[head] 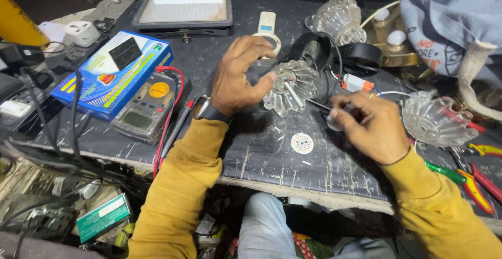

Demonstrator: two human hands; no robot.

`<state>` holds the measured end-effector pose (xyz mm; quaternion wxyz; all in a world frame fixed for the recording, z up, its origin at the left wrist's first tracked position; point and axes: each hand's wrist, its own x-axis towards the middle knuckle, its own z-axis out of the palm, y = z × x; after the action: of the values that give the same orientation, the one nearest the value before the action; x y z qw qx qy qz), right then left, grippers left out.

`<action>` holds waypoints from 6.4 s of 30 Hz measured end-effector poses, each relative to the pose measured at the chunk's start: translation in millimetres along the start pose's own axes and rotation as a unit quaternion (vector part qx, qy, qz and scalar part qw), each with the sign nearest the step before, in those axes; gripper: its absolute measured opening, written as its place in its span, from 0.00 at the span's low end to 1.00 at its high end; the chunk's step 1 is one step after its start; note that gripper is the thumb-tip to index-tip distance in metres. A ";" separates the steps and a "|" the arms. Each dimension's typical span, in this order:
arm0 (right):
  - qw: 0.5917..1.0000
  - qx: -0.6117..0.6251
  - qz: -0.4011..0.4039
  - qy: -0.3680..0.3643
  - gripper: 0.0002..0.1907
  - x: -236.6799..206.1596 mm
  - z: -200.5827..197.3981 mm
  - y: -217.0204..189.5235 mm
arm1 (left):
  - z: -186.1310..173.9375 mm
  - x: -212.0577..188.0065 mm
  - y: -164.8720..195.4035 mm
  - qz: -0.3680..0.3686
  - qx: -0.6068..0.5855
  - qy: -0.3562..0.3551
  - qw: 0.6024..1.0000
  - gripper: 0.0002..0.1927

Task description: The person disassembles a glass ceiling light fixture on a workbench, unscrewing the glass shade from its holder and separating the bulb socket. They handle the fixture's wiring and metal parts, then use a screwdriver to work on the fixture components.

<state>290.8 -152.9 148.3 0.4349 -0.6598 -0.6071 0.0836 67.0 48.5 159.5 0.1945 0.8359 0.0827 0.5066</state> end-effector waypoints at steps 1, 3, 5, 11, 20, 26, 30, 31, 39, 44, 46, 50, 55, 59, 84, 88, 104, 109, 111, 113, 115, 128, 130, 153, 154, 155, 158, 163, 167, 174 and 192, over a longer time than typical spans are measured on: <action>0.999 0.001 -0.008 0.031 0.10 -1.5 -8.8 5.0 | 1.4 -0.1 2.6 0.049 0.019 0.003 0.999 0.15; 0.995 0.000 -0.030 0.090 0.09 -1.5 -28.8 14.8 | 2.7 -1.6 5.9 0.052 0.017 -0.024 0.998 0.16; 0.994 0.060 0.027 0.092 0.09 -0.8 -45.7 20.9 | 4.1 -1.1 6.8 0.063 0.039 -0.047 0.996 0.16; 0.998 -0.033 0.058 0.011 0.09 -0.2 -71.9 3.7 | 21.9 -0.9 10.5 0.094 0.122 -0.113 0.982 0.18; 0.980 -0.146 -0.039 -0.132 0.15 15.6 -59.1 -0.1 | 41.8 5.0 16.1 0.053 0.194 -0.143 0.969 0.19; 0.995 0.018 0.095 0.036 0.12 19.8 -87.2 35.8 | 47.3 7.1 11.0 0.019 0.162 -0.131 0.978 0.15; 0.948 0.154 -0.015 0.276 0.10 2.5 -135.7 70.7 | 55.5 6.1 4.5 0.015 0.165 -0.118 0.979 0.16; 0.923 0.165 -0.037 0.346 0.11 -2.5 -149.0 79.6 | 57.6 5.4 4.5 0.013 0.172 -0.121 0.978 0.16; 0.851 0.270 -0.045 0.447 0.14 -21.6 -183.8 111.9 | 58.2 6.0 18.5 -0.009 0.214 -0.117 0.970 0.09; 0.894 0.217 -0.017 0.390 0.16 -19.9 -168.8 102.7 | 56.6 6.4 19.6 0.006 0.218 -0.115 0.969 0.09; 0.901 0.218 -0.016 0.375 0.14 -19.9 -163.5 96.9 | 56.5 5.9 17.1 0.014 0.209 -0.101 0.973 0.08; 0.912 0.232 -0.015 0.339 0.11 -17.1 -144.7 83.0 | 44.9 0.5 17.3 0.005 0.182 -0.118 0.976 0.08; 0.980 0.001 -0.017 0.200 0.11 -32.1 -147.5 54.3 | 50.1 5.7 20.6 0.002 0.213 -0.111 0.971 0.09; 0.926 -0.373 -0.046 0.032 0.28 -58.6 -135.3 44.5 | 48.7 8.4 17.2 -0.016 0.240 -0.136 0.961 0.11; 0.812 0.510 0.162 0.233 0.18 -70.4 -142.1 89.3 | 42.6 0.6 17.2 -0.005 0.240 -0.116 0.964 0.07; 0.979 -0.131 -0.002 0.154 0.14 -77.4 -140.5 75.5 | 43.9 1.9 13.1 -0.006 0.233 -0.120 0.965 0.13; 0.855 -0.450 -0.226 0.121 0.17 -93.0 -128.0 55.3 | 37.4 16.1 48.7 0.094 0.216 -0.006 0.972 0.20; 0.907 -0.271 -0.281 0.160 0.12 -90.6 -95.3 2.3 | 88.3 -11.0 126.3 -0.209 -0.464 0.074 0.858 0.35; 0.925 -0.193 -0.298 0.137 0.13 -88.8 -73.1 -21.8 | 114.9 -20.6 148.3 -0.253 -0.634 -0.010 0.731 0.56; 0.937 -0.133 -0.311 0.084 0.14 -88.6 -53.8 -40.8 | 133.8 -28.3 166.2 -0.261 -0.666 0.018 0.698 0.55; 0.933 -0.199 -0.292 0.075 0.36 -92.9 -47.2 -50.5 | 133.2 -36.5 173.5 -0.302 -0.692 0.029 0.655 0.53; 0.812 -0.356 -0.463 -0.027 0.46 -73.5 -77.4 -47.0 | 89.0 -33.4 178.0 -0.340 -0.630 -0.037 0.698 0.43; 0.834 -0.366 -0.411 0.034 0.44 -82.8 -66.2 -52.5 | 90.1 -33.0 177.2 -0.317 -0.608 -0.020 0.728 0.42; 0.936 -0.125 -0.329 0.002 0.46 -119.3 -41.9 -64.7 | 96.4 -40.7 165.5 -0.296 -0.638 -0.080 0.706 0.42; 0.929 -0.134 -0.346 0.005 0.44 -116.6 -47.1 -62.0 | 98.2 -39.6 166.9 -0.301 -0.651 -0.072 0.694 0.42; 0.923 -0.140 -0.359 0.004 0.43 -114.3 -50.3 -60.3 | 98.9 -41.1 170.2 -0.311 -0.663 -0.062 0.678 0.42; 0.891 -0.216 -0.400 0.002 0.49 -99.0 -49.4 -52.6 | 102.4 -40.4 176.9 -0.323 -0.677 -0.031 0.661 0.43; 0.878 -0.380 -0.279 0.077 0.38 -117.6 -45.0 -46.7 | 98.3 -39.4 185.5 -0.276 -0.530 -0.032 0.801 0.43; 0.968 -0.115 -0.223 0.025 0.41 -135.9 -39.4 -55.6 | 92.3 -32.0 177.4 -0.203 -0.449 -0.095 0.865 0.43; 0.966 -0.076 -0.247 0.027 0.37 -137.0 -40.1 -47.9 | 110.9 -33.0 161.3 -0.258 -0.559 -0.076 0.784 0.44; 0.984 0.042 -0.084 0.150 0.16 -125.2 -71.0 13.5 | 148.3 -21.7 192.6 -0.401 -0.627 -0.078 0.663 0.36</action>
<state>314.8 -294.3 130.0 0.5537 -0.5925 -0.5844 -0.0280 175.8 -169.9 159.6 0.8627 0.4390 0.0570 0.2446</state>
